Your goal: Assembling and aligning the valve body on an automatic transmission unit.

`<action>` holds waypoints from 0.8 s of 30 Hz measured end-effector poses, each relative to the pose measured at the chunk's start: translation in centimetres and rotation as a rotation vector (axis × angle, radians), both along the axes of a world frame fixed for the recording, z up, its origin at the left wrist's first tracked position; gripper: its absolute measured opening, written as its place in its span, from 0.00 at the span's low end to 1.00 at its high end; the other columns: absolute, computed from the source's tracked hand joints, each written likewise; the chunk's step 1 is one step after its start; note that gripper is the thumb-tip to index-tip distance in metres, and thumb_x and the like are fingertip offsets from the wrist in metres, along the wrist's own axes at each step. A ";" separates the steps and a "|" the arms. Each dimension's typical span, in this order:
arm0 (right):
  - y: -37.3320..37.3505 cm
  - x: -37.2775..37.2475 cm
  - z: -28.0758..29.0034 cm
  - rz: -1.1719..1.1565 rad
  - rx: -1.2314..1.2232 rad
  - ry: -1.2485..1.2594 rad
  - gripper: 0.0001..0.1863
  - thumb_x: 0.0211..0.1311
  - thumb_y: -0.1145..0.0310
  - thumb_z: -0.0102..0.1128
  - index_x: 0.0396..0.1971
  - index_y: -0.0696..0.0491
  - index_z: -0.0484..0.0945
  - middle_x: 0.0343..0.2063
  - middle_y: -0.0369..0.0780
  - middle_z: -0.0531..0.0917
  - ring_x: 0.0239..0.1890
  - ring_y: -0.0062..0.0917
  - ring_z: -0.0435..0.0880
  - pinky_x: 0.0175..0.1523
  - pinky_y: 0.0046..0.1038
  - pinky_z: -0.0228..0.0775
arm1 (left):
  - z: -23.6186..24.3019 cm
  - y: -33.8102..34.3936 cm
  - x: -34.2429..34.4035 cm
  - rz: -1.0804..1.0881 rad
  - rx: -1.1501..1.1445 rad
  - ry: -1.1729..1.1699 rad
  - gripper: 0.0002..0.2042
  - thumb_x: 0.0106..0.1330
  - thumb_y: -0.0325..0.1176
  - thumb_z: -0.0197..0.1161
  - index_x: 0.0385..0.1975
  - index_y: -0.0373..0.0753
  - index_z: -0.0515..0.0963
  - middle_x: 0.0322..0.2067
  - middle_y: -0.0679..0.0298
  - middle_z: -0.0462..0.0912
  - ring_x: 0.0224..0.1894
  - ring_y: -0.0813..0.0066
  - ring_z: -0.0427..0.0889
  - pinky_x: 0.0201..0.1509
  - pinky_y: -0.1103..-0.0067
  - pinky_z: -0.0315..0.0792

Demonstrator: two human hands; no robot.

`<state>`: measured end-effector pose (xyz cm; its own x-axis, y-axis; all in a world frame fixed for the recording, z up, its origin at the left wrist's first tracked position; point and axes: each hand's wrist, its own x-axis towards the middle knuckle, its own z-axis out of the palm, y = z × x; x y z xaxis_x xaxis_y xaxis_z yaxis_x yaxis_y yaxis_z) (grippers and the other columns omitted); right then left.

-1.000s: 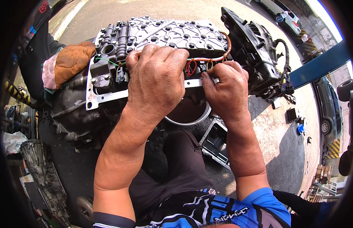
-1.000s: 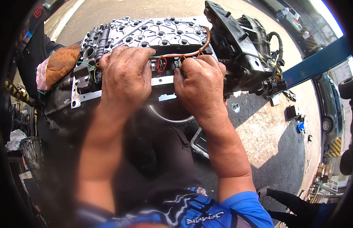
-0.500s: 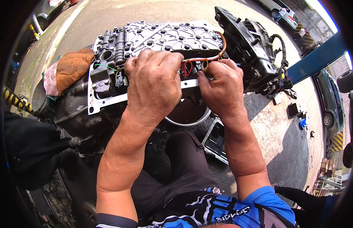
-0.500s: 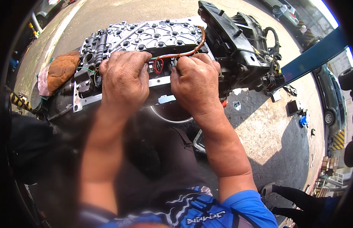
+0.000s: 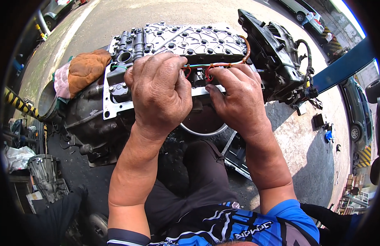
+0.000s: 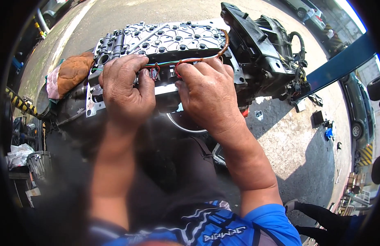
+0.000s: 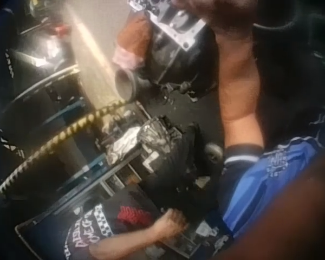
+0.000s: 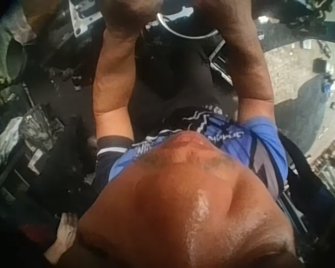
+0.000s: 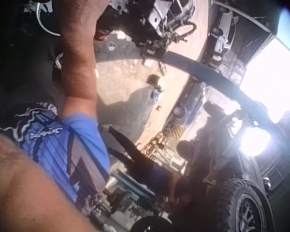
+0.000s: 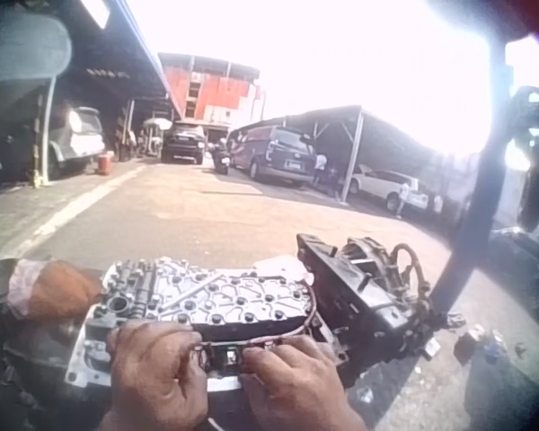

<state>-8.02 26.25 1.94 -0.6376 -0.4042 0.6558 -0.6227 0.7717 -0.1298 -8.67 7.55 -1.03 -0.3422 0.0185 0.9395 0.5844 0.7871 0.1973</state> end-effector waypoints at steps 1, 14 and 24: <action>-0.3 -0.3 -0.4 -0.005 0.010 -0.011 0.15 0.49 0.71 0.72 0.40 0.50 0.84 0.34 0.37 0.87 0.44 0.34 0.82 0.52 0.38 0.68 | -0.3 -0.1 0.0 -0.015 0.007 0.023 0.14 0.48 0.22 0.64 0.36 0.41 0.82 0.36 0.66 0.84 0.42 0.66 0.80 0.51 0.69 0.63; -1.4 -0.8 -1.4 -0.051 -0.111 0.034 0.07 0.46 0.69 0.73 0.23 0.52 0.83 0.28 0.39 0.84 0.39 0.34 0.82 0.47 0.36 0.70 | -1.1 -0.4 -0.5 -0.032 0.077 0.069 0.13 0.46 0.24 0.65 0.34 0.43 0.81 0.33 0.67 0.82 0.39 0.67 0.78 0.49 0.69 0.63; -1.4 -0.8 -2.0 -0.004 -0.118 0.045 0.07 0.47 0.70 0.74 0.24 0.54 0.83 0.26 0.41 0.83 0.35 0.35 0.82 0.42 0.36 0.72 | -0.5 -0.4 0.5 -0.025 0.055 -0.017 0.13 0.48 0.19 0.64 0.35 0.42 0.81 0.34 0.64 0.84 0.39 0.64 0.81 0.48 0.70 0.67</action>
<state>-8.85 24.90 -0.02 -0.6076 -0.3197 0.7270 -0.6269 0.7551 -0.1919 -8.20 7.11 -1.52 -0.3585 -0.0243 0.9332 0.5994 0.7604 0.2501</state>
